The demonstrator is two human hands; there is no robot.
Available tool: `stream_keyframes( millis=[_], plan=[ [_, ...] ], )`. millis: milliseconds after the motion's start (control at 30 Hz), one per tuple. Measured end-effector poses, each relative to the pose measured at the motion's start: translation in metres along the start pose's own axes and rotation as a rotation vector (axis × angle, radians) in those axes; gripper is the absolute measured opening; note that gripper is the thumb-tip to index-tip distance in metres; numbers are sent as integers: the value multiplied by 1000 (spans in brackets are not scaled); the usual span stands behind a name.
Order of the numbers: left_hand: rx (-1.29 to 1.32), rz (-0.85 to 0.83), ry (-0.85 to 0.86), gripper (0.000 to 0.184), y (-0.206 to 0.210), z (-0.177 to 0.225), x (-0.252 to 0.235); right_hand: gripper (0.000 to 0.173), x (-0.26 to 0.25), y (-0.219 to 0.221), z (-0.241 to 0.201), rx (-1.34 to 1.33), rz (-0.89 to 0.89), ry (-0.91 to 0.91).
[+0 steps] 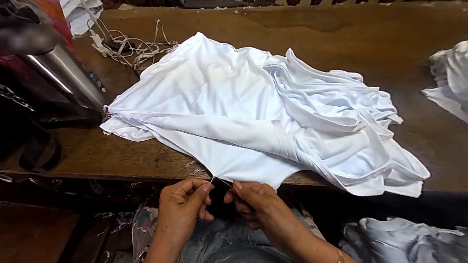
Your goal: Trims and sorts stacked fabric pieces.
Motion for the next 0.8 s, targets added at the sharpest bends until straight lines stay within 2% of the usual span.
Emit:
stream_keyframes(
  millis=[333, 433, 500, 533, 600, 633, 667, 733, 800],
  plan=[
    [12, -36, -15, 12, 3, -2, 4, 39, -8, 5, -3, 37, 111, -26],
    [25, -129, -75, 10, 7, -2, 9, 43, 2, -3, -7, -83, -17, -15],
    [90, -229, -151, 9, 16, -3, 15, 48, 16, -17, -12, -141, -61, -107],
    [145, -285, -194, 16, 22, -5, 17, 49, 24, -28, -16, -141, -41, -184],
    [258, -376, -280, 37, 38, -10, 20, 38, 39, -52, -21, -50, 60, -345],
    [300, -398, -313, 43, 45, -12, 20, 26, 45, -63, -21, 27, 153, -402],
    [328, -411, -337, 47, 53, -14, 20, 21, 49, -72, -19, 128, 261, -439],
    [356, -416, -377, 49, 65, -17, 19, 30, 53, -82, -8, 391, 411, -540],
    [363, -388, -414, 45, 72, -17, 18, 30, 48, -85, 10, 679, 506, -694]
  ],
)
Point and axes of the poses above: each hand's wrist, its own x-axis away from the middle knuckle, its own y-axis out of the palm, z = x × y, the point moved 2 cm from there along -x, towards the middle knuckle, and after that the axes turned 14 degrees about y, right-handed, at the moved point
